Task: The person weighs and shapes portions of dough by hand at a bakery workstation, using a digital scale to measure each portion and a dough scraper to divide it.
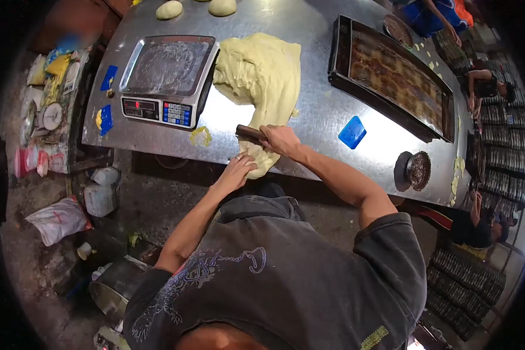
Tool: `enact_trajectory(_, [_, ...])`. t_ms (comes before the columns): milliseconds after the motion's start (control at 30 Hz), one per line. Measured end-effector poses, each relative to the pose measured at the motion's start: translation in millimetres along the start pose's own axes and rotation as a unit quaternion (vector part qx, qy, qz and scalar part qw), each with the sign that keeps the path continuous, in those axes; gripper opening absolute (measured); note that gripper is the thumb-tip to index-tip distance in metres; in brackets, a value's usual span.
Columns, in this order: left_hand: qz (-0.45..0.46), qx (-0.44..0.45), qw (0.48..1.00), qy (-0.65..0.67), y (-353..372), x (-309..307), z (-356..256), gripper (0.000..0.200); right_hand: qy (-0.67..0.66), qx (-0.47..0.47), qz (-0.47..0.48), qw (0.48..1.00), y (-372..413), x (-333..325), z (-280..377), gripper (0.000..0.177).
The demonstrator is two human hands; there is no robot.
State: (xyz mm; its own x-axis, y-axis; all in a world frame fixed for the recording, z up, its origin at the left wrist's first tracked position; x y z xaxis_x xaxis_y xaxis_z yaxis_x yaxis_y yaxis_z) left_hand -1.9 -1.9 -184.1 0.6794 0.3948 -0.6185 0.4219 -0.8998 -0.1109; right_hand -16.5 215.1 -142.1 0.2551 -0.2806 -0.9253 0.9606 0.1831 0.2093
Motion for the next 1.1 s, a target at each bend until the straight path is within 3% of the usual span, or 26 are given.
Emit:
enact_trajectory(167, [-0.079, -0.020, 0.996, -0.037, 1, -17, -1, 0.044, -0.033, 0.072, 0.038, 0.996, -20, 10, 5, 0.040])
enact_trajectory(267, [-0.134, -0.059, 0.986, 0.086, -14, -52, -12, 0.043, -0.093, 0.092, 0.005, 0.991, -23, 29, -10, 0.048])
enact_trajectory(300, [-0.105, -0.081, 0.986, 0.105, -18, -69, -11, 0.048, -0.086, 0.077, -0.028, 0.993, -22, 36, -9, 0.050])
enact_trajectory(333, [-0.166, -0.059, 0.981, 0.085, -18, -94, -12, 0.052, -0.084, 0.063, -0.061, 0.993, -23, 39, -6, 0.051])
enact_trajectory(367, [-0.219, -0.035, 0.973, 0.068, -14, -117, -16, 0.057, -0.112, 0.093, -0.002, 0.989, -22, 36, -6, 0.055])
enact_trajectory(433, [-0.292, 0.016, 0.956, -0.016, -18, -172, -12, 0.076, -0.137, 0.110, 0.020, 0.984, -22, 25, -6, 0.057])
enact_trajectory(500, [-0.434, 0.005, 0.899, 0.050, -33, -221, -1, 0.087, -0.181, 0.133, 0.029, 0.974, -20, 22, -13, 0.056])
enact_trajectory(533, [-0.437, -0.054, 0.898, -0.012, -38, -247, 7, 0.085, -0.225, 0.123, 0.031, 0.966, -20, 24, -14, 0.059])
enact_trajectory(600, [-0.467, -0.003, 0.869, -0.165, -60, -281, 53, 0.078, -0.309, 0.126, 0.011, 0.943, -17, 26, -21, 0.069])
enact_trajectory(633, [-0.467, 0.017, 0.881, -0.080, -79, -297, 47, 0.072, -0.370, 0.084, -0.037, 0.924, -18, 45, -29, 0.071])
enact_trajectory(667, [-0.414, -0.046, 0.908, -0.033, -87, -304, 61, 0.070, -0.381, 0.087, -0.034, 0.920, -9, 22, -20, 0.071])
enact_trajectory(700, [-0.326, -0.087, 0.929, -0.154, -89, -310, 95, 0.075, -0.359, 0.162, 0.024, 0.919, 13, -46, 12, 0.073])
enact_trajectory(733, [-0.281, -0.226, 0.933, 0.005, -92, -309, 91, 0.079, -0.380, 0.112, -0.161, 0.904, 11, -6, -6, 0.064])
enact_trajectory(767, [-0.216, -0.253, 0.933, 0.136, -96, -311, 96, 0.080, -0.389, 0.153, -0.159, 0.894, 17, -10, -6, 0.063])
enact_trajectory(800, [-0.137, -0.240, 0.961, -0.017, -95, -307, 141, 0.073, -0.403, 0.187, -0.152, 0.883, 28, -20, -8, 0.062])
enact_trajectory(833, [-0.103, -0.219, 0.960, -0.139, -99, -307, 133, 0.068, -0.424, 0.212, -0.178, 0.862, 45, -30, -9, 0.060])
enact_trajectory(867, [-0.171, -0.230, 0.942, -0.178, -101, -301, 129, 0.057, -0.445, 0.227, -0.197, 0.844, 56, -36, -10, 0.059])
enact_trajectory(933, [-0.253, -0.214, 0.937, -0.111, -110, -278, 85, 0.048, -0.439, 0.276, -0.220, 0.826, 81, -37, -20, 0.064])
enact_trajectory(1000, [-0.219, -0.157, 0.960, -0.078, -120, -236, 57, 0.042, -0.461, 0.326, -0.249, 0.787, 113, -37, -22, 0.057])
enact_trajectory(1100, [-0.040, -0.104, 0.988, 0.108, -136, -114, 85, 0.046, -0.558, 0.349, -0.303, 0.689, 151, -21, -16, 0.052])
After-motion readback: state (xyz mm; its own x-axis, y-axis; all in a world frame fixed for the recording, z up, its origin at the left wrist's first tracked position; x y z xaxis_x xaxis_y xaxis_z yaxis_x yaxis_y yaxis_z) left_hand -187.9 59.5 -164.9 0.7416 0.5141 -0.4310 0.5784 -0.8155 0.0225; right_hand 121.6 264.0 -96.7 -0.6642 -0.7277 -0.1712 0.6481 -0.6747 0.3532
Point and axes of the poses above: each hand's wrist, its own y-axis away from the middle knuckle, its own x-axis out of the palm, z = x × y, the point moved 3 cm from there along -y, towards the middle knuckle, and after that the axes turned 6 degrees about y, right-handed, at the moved point
